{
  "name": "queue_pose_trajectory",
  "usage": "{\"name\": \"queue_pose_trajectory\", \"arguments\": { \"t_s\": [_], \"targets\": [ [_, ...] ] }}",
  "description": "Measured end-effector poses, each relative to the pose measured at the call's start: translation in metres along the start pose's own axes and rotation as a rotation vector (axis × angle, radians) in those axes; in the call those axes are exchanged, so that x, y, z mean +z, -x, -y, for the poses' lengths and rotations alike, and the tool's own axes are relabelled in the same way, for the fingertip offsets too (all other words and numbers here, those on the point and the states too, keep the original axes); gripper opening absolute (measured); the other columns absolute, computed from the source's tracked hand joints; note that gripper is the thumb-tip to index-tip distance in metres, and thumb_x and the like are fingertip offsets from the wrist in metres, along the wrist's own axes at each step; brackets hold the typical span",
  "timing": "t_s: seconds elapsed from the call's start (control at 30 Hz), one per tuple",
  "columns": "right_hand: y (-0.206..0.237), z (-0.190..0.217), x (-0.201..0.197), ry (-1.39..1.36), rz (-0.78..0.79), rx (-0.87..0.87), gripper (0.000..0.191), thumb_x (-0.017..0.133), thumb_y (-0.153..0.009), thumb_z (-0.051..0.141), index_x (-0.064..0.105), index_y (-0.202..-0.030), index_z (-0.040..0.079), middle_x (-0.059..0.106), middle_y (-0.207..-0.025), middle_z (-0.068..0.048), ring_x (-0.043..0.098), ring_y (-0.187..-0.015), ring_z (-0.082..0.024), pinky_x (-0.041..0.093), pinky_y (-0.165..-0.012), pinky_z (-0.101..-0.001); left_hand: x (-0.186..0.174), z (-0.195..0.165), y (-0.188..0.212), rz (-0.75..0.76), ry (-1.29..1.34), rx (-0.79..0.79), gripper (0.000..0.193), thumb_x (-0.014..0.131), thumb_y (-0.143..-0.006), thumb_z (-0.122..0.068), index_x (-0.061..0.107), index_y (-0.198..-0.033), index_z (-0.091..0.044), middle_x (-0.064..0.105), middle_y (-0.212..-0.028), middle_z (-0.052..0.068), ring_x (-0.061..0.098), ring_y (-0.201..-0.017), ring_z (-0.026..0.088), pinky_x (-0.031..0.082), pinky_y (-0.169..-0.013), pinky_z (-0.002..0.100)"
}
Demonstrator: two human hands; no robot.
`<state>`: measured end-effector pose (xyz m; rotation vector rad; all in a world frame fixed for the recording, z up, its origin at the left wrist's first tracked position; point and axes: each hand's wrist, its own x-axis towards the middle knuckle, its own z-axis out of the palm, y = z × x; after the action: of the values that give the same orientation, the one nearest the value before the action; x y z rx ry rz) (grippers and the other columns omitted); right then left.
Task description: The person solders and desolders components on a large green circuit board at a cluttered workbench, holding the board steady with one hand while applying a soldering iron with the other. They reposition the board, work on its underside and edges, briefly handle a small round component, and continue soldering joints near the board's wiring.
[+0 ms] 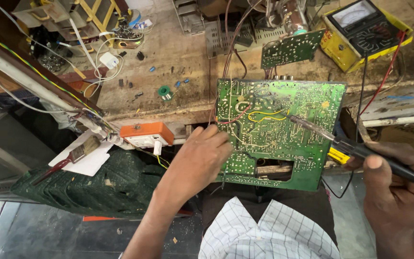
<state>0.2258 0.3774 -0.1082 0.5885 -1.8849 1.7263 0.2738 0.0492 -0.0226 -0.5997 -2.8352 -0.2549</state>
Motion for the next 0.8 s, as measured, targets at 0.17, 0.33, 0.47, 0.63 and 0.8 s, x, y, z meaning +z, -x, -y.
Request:
{"name": "queue_pose_trajectory", "arguments": {
  "t_s": [0.17,0.33,0.47,0.63,0.8],
  "targets": [
    [0.0,-0.006,-0.005,0.041,-0.011,-0.005,0.019,0.065,-0.118,0.009,0.058,-0.118,-0.009,0.07,-0.104,-0.016,0.074,-0.087,-0.019,0.06,-0.081,-0.0245,-0.009,0.006,0.004,-0.211,0.433,-0.14,0.007,0.067,-0.091,-0.008,0.066,-0.09,-0.002,0.067,-0.079,0.006,0.063,-0.065,0.017,0.05,-0.062,0.032],
    [0.0,-0.007,-0.004,0.085,-0.021,0.001,0.02,0.062,-0.121,0.009,0.057,-0.123,-0.01,0.069,-0.105,-0.018,0.07,-0.087,-0.02,0.055,-0.079,-0.0231,0.001,0.008,-0.012,-0.392,0.728,-0.322,0.016,0.072,-0.091,-0.009,0.062,-0.08,-0.002,0.057,-0.064,-0.002,0.045,-0.056,0.004,0.035,-0.048,0.023],
    [-0.006,-0.004,-0.004,0.011,-0.016,-0.014,0.021,0.06,-0.122,0.014,0.053,-0.125,-0.006,0.071,-0.102,-0.017,0.073,-0.085,-0.019,0.061,-0.081,-0.0262,0.01,0.011,-0.017,-0.403,0.906,-0.401,0.019,0.074,-0.092,-0.013,0.063,-0.081,-0.003,0.056,-0.066,-0.006,0.043,-0.058,0.0,0.032,-0.048,0.02],
    [-0.012,-0.006,-0.008,0.029,-0.002,-0.051,0.023,0.057,-0.126,0.016,0.053,-0.127,-0.006,0.069,-0.104,-0.018,0.073,-0.088,-0.022,0.065,-0.085,-0.0326,-0.004,0.028,-0.007,-0.257,0.921,-0.22,0.018,0.076,-0.092,-0.018,0.067,-0.084,-0.004,0.057,-0.064,-0.005,0.041,-0.052,0.002,0.029,-0.045,0.021],
    [-0.011,-0.011,-0.008,0.002,-0.017,-0.044,0.024,0.056,-0.127,0.018,0.053,-0.127,-0.007,0.065,-0.105,-0.016,0.072,-0.091,-0.024,0.066,-0.088,-0.035,-0.017,0.025,0.005,-0.193,0.756,-0.177,0.013,0.07,-0.096,-0.016,0.072,-0.098,-0.004,0.061,-0.071,-0.002,0.045,-0.059,0.003,0.034,-0.049,0.025]
  ]
}}
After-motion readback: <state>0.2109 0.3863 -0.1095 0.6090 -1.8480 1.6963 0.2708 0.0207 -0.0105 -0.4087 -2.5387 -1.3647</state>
